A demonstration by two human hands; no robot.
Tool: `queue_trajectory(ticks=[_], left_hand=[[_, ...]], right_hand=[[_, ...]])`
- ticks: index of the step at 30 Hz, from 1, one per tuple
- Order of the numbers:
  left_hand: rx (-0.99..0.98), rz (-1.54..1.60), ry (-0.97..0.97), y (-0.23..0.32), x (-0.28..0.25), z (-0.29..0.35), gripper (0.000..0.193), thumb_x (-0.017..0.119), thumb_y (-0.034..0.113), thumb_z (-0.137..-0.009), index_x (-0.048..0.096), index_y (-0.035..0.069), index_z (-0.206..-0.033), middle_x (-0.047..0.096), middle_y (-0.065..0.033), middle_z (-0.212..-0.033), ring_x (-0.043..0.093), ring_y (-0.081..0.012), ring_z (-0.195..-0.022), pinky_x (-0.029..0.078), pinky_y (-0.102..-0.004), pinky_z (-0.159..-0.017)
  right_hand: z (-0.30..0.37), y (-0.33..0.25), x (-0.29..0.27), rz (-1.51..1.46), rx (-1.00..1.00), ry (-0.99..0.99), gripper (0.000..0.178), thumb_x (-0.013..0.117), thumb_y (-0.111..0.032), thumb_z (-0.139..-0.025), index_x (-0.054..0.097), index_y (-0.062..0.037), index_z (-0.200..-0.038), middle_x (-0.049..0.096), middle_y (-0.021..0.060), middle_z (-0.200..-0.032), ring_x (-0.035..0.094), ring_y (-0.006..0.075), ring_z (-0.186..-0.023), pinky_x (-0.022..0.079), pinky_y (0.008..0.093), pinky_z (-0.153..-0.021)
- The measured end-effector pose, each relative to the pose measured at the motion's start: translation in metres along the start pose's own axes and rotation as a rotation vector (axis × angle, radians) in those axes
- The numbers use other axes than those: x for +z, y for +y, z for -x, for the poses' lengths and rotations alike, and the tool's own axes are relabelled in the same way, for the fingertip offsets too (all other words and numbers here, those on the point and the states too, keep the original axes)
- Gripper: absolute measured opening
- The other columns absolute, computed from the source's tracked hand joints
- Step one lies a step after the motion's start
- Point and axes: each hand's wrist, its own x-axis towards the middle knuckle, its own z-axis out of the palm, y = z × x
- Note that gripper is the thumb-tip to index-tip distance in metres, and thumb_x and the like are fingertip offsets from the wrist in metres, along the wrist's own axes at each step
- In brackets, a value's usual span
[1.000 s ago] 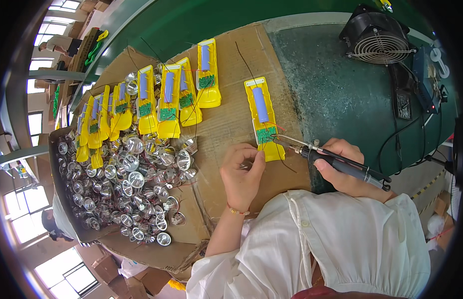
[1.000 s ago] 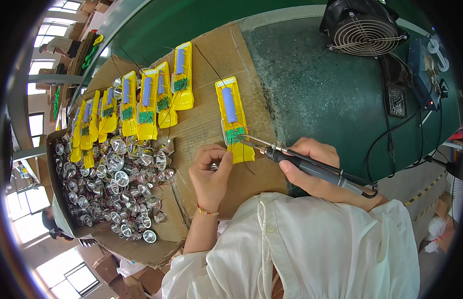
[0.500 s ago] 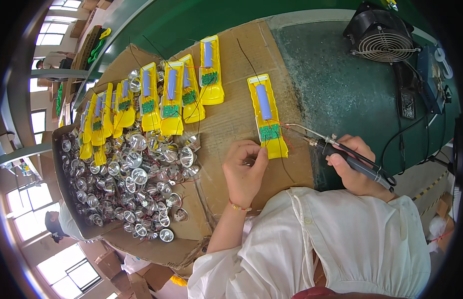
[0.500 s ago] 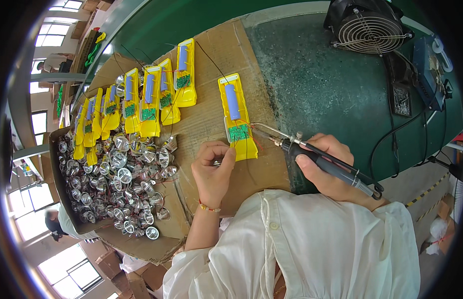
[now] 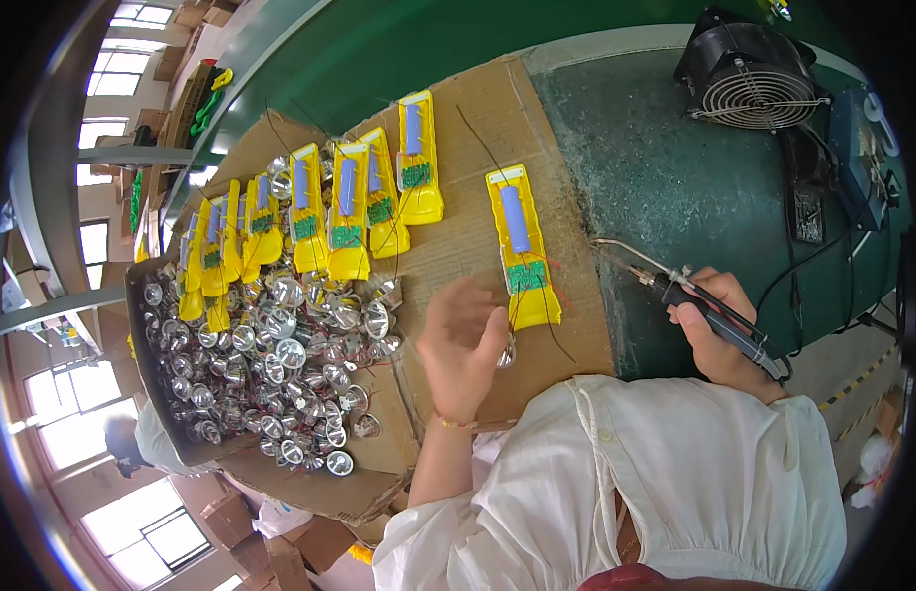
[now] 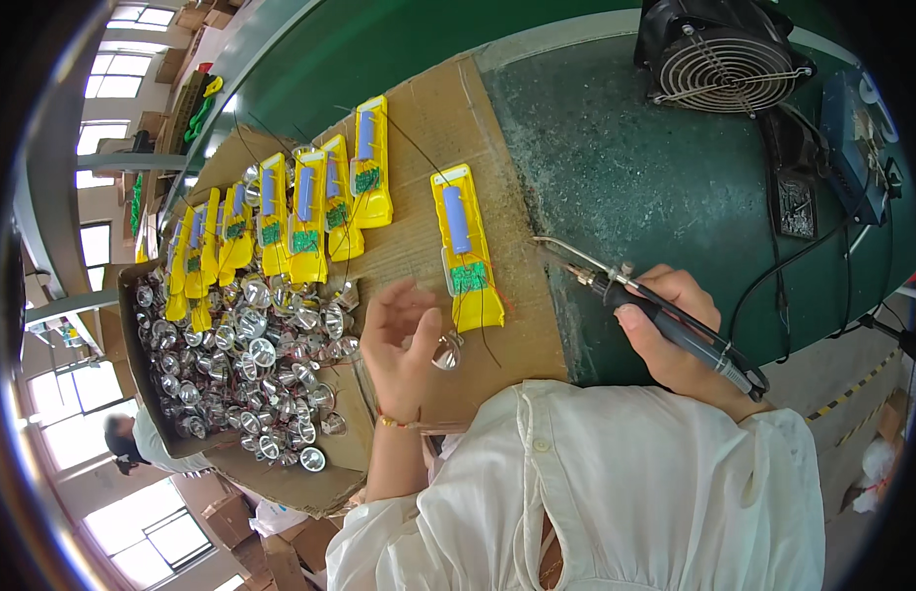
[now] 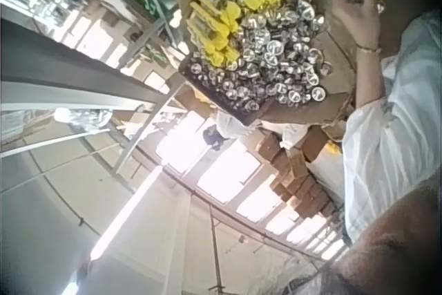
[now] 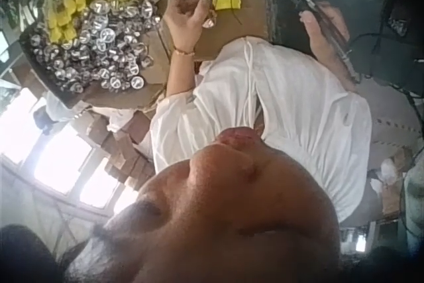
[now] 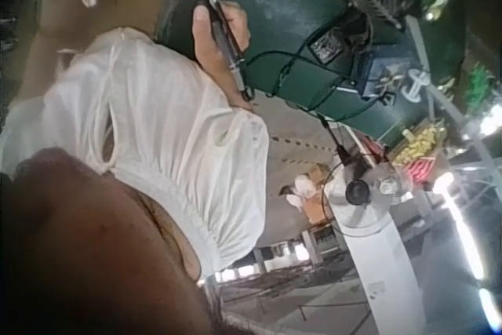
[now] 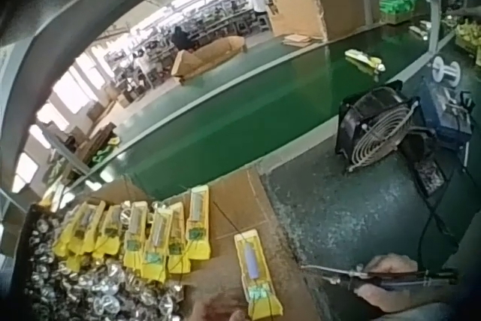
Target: Soldering wires and electronic components onto a circuit board for flashlights at a workbench.
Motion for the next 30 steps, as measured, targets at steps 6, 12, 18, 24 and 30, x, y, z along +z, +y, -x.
queue_trajectory(ticks=[6,12,18,24,30], left_hand=[[0.073,-0.638,-0.33,0.02,0.031,-0.063,0.013,0.061,0.016,-0.073,0.067,0.005,-0.071,0.061,-0.0114,-0.058,0.061,-0.024,-0.051,0.05,-0.0308,-0.053],[0.401,-0.826,0.05,0.042,0.058,-0.237,0.03,0.063,0.032,-0.073,0.066,0.004,-0.082,0.066,-0.012,-0.078,0.064,-0.0245,-0.073,0.05,-0.0334,-0.068],[0.197,-1.402,-0.258,0.056,0.033,-0.222,0.051,0.069,0.036,-0.068,0.057,0.013,-0.112,0.055,-0.0159,-0.108,0.056,-0.0325,-0.099,0.047,-0.0399,-0.082],[0.285,-1.148,-0.3,0.035,0.055,-0.156,0.056,0.066,0.021,-0.069,0.049,0.012,-0.12,0.046,-0.0182,-0.113,0.057,-0.0353,-0.093,0.048,-0.0409,-0.08],[0.563,-0.715,-0.005,0.029,0.046,-0.047,0.05,0.072,0.028,-0.07,0.051,0.008,-0.111,0.049,-0.0142,-0.106,0.055,-0.0331,-0.091,0.049,-0.0379,-0.072]], right_hand=[[-0.003,0.011,-0.016,0.033,0.061,0.103,0.015,0.062,-0.008,-0.081,0.05,0.0002,-0.086,0.055,0.0074,-0.071,0.053,0.0107,-0.06,0.042,0.0244,-0.054],[-0.006,0.018,-0.006,-0.014,0.045,0.126,0.012,0.062,-0.004,-0.078,0.052,-0.0008,-0.083,0.055,0.0061,-0.068,0.052,0.0109,-0.058,0.042,0.0251,-0.053],[-0.006,0.02,-0.016,-0.05,0.128,0.206,0.012,0.062,-0.005,-0.078,0.052,-0.0005,-0.083,0.055,0.0048,-0.071,0.05,0.0088,-0.059,0.041,0.0231,-0.054],[-0.012,0.026,-0.01,-0.02,0.095,0.238,0.012,0.058,-0.009,-0.082,0.051,0.0005,-0.086,0.054,0.0066,-0.072,0.051,0.0094,-0.059,0.043,0.0214,-0.055],[-0.011,0.023,-0.01,-0.052,0.076,0.257,0.014,0.06,-0.008,-0.082,0.052,0.0017,-0.087,0.055,0.0072,-0.073,0.052,0.0088,-0.059,0.043,0.0208,-0.054]])
